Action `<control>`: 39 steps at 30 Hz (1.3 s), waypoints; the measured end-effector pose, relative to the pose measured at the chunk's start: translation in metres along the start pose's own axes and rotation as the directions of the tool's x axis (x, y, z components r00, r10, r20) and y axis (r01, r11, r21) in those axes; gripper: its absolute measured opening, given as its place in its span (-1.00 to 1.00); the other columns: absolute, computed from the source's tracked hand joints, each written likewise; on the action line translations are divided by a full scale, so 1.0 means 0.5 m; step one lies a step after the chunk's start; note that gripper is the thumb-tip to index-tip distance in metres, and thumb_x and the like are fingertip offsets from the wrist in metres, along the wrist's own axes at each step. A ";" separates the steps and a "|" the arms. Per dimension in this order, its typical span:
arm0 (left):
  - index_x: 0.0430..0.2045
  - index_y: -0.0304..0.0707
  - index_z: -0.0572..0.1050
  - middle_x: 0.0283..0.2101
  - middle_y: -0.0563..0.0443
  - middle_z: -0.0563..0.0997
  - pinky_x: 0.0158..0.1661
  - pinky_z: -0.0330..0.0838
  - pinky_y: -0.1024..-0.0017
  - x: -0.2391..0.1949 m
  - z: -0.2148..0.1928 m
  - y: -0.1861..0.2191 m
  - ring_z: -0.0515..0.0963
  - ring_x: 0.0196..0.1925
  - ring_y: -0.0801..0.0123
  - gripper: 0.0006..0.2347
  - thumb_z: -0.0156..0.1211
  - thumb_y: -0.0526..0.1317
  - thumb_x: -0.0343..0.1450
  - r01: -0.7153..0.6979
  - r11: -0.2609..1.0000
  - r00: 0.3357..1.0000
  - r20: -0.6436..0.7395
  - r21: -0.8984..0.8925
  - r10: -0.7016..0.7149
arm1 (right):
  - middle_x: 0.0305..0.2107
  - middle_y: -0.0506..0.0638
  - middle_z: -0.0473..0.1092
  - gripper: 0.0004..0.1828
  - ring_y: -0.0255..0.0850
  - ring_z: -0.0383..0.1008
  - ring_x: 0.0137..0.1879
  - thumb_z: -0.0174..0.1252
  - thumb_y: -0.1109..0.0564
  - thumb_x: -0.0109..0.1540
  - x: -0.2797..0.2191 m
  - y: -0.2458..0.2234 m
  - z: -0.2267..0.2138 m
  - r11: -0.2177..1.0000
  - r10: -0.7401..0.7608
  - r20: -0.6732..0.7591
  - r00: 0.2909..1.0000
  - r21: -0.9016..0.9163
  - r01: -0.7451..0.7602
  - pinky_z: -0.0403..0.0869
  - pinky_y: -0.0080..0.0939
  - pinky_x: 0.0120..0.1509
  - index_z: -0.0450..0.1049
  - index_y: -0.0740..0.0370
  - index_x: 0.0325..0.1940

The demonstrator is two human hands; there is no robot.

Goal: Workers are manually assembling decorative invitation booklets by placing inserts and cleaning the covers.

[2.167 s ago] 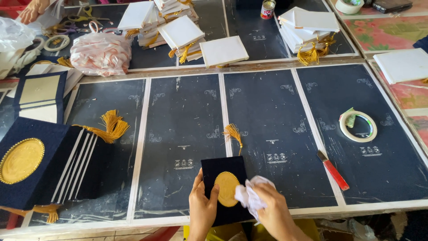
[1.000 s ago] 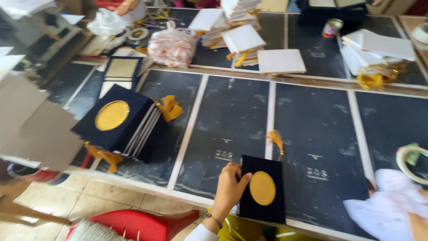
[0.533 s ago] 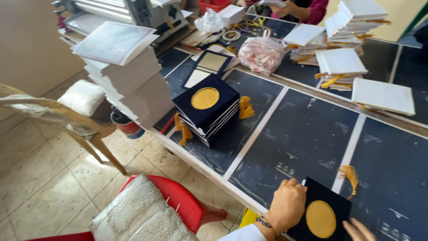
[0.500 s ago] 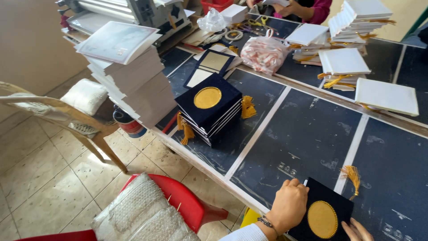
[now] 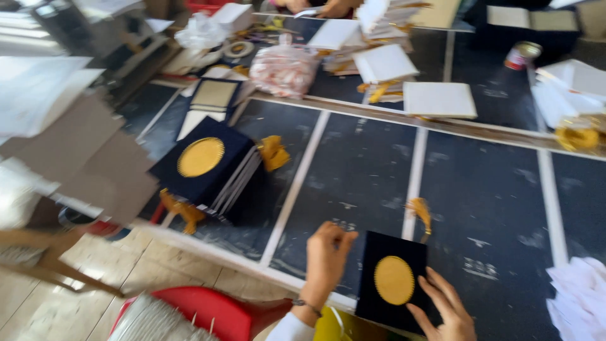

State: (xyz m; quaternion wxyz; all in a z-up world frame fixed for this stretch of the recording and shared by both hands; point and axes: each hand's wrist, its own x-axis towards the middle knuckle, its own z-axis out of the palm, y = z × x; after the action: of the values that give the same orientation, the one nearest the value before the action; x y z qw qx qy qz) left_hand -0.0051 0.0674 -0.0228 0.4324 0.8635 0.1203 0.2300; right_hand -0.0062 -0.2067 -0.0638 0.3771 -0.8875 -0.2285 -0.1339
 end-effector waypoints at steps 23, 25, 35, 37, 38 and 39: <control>-0.12 -0.14 0.65 -0.06 0.13 0.54 -0.25 0.64 0.23 -0.068 0.023 0.045 0.53 -0.03 0.27 -0.66 0.55 -0.13 0.26 -0.084 0.974 0.957 0.289 0.213 0.019 | -0.39 0.02 0.51 -0.90 -0.27 0.54 -0.26 0.23 0.33 0.24 0.005 0.040 -0.035 0.775 0.275 0.040 0.961 0.583 -0.246 0.58 -0.37 -0.15 0.47 0.25 -0.35; -0.28 -0.23 0.66 -0.19 0.10 0.55 -0.28 0.64 0.38 -0.090 0.039 0.039 0.58 -0.19 0.35 -0.82 0.47 -0.23 0.31 -0.101 0.989 0.982 0.168 0.109 0.082 | -0.37 0.03 0.52 -0.92 -0.27 0.56 -0.23 0.22 0.32 0.24 0.010 0.036 -0.039 0.774 0.273 0.050 0.961 0.582 -0.250 0.60 -0.38 -0.11 0.48 0.25 -0.34; -0.36 -0.17 0.58 -0.54 0.12 0.61 -0.56 0.37 0.58 -0.043 -0.094 -0.034 0.50 -0.56 0.50 -0.84 0.30 -0.10 0.46 0.372 0.928 0.913 -0.176 -0.014 -0.368 | -0.29 0.04 0.58 -0.98 -0.25 0.62 -0.14 0.22 0.31 0.25 0.005 0.041 -0.040 0.749 0.316 0.075 0.946 0.593 -0.297 0.62 -0.35 -0.03 0.54 0.26 -0.26; -0.36 -0.24 0.58 -0.52 0.09 0.60 -0.50 0.36 0.57 -0.034 -0.126 0.004 0.45 -0.54 0.51 -0.87 0.31 -0.17 0.47 0.337 0.941 0.909 -0.245 -0.045 -0.337 | -0.31 0.03 0.58 -0.98 -0.26 0.61 -0.18 0.23 0.29 0.25 0.008 0.031 -0.047 0.747 0.324 0.081 0.943 0.589 -0.307 0.61 -0.36 -0.07 0.54 0.26 -0.28; -0.37 -0.31 0.58 -0.49 0.06 0.59 -0.43 0.36 0.56 -0.028 -0.143 0.023 0.41 -0.51 0.51 -0.88 0.33 -0.24 0.49 0.296 0.952 0.900 -0.314 -0.073 -0.304 | -0.32 0.03 0.58 -0.96 -0.28 0.60 -0.21 0.24 0.28 0.25 0.012 0.027 -0.049 0.746 0.331 0.084 0.940 0.587 -0.315 0.61 -0.38 -0.10 0.53 0.26 -0.30; -0.37 -0.31 0.58 -0.49 0.06 0.59 -0.43 0.36 0.56 -0.029 -0.136 0.019 0.41 -0.51 0.51 -0.88 0.33 -0.24 0.49 0.295 0.953 0.900 -0.315 -0.073 -0.303 | -0.32 0.03 0.58 -0.96 -0.28 0.60 -0.21 0.24 0.28 0.25 0.013 0.025 -0.050 0.746 0.330 0.083 0.940 0.587 -0.314 0.61 -0.38 -0.10 0.53 0.26 -0.30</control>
State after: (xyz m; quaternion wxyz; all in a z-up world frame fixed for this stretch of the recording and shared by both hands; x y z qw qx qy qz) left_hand -0.0515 0.1031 0.0159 0.4471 0.7804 0.3177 0.3002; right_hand 0.0040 -0.2306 -0.0519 0.6553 -0.7491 -0.0973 -0.0003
